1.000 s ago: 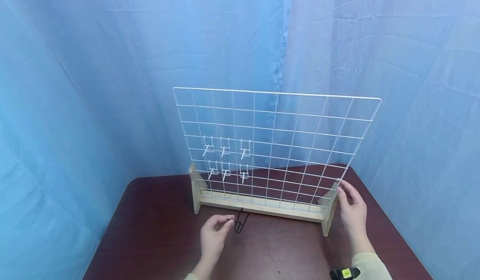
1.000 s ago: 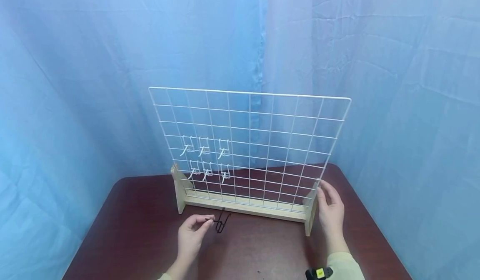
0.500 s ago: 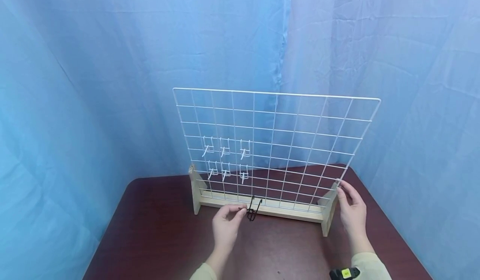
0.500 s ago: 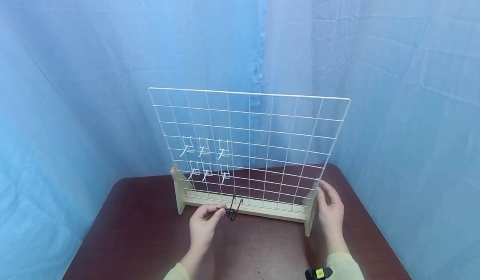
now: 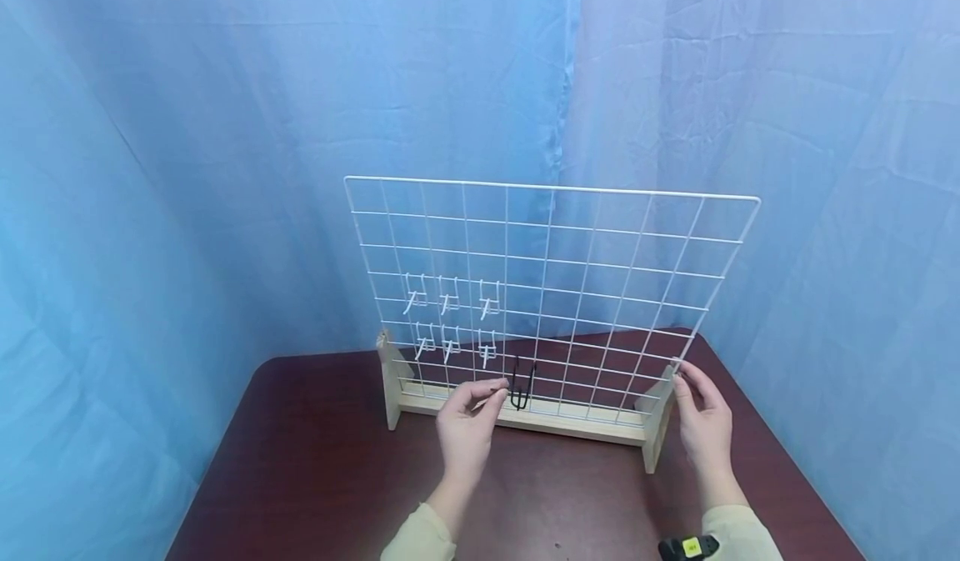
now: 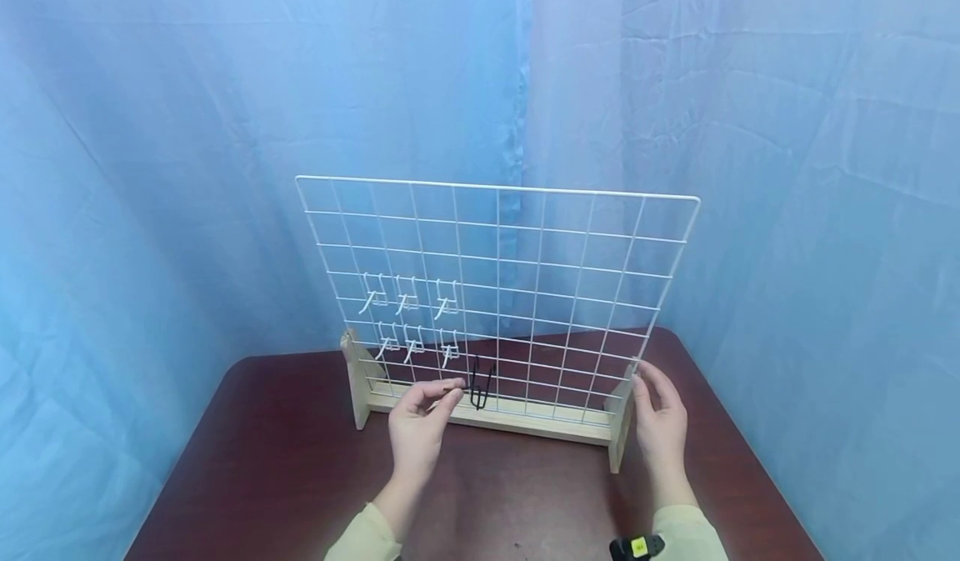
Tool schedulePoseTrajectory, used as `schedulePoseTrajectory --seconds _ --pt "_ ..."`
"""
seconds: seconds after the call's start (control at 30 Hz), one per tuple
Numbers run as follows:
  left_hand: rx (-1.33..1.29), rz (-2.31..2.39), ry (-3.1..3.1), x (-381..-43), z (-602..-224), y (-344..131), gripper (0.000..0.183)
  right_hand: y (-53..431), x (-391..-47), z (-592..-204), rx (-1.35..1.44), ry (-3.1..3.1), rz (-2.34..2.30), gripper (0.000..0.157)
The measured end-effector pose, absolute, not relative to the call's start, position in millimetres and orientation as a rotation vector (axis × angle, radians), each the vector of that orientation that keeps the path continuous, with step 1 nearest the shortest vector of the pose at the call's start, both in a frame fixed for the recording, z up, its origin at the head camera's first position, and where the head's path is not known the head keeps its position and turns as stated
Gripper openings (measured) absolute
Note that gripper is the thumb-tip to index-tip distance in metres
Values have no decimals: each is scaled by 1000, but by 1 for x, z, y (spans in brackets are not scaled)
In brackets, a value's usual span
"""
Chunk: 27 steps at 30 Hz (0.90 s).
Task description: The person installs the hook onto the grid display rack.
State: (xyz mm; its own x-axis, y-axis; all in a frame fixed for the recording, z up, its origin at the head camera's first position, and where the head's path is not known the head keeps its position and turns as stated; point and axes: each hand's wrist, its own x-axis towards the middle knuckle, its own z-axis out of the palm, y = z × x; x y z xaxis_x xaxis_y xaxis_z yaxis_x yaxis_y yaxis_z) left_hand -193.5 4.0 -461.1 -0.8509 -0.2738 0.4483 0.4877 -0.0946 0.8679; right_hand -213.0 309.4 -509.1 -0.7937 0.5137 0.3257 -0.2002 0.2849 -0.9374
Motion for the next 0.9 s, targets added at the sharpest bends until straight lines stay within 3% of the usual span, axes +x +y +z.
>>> schedulePoseTrajectory --seconds 0.9 --pt "-381 -1903 -1446 -219 -394 20 9 309 -213 -509 -279 -1969 1530 32"
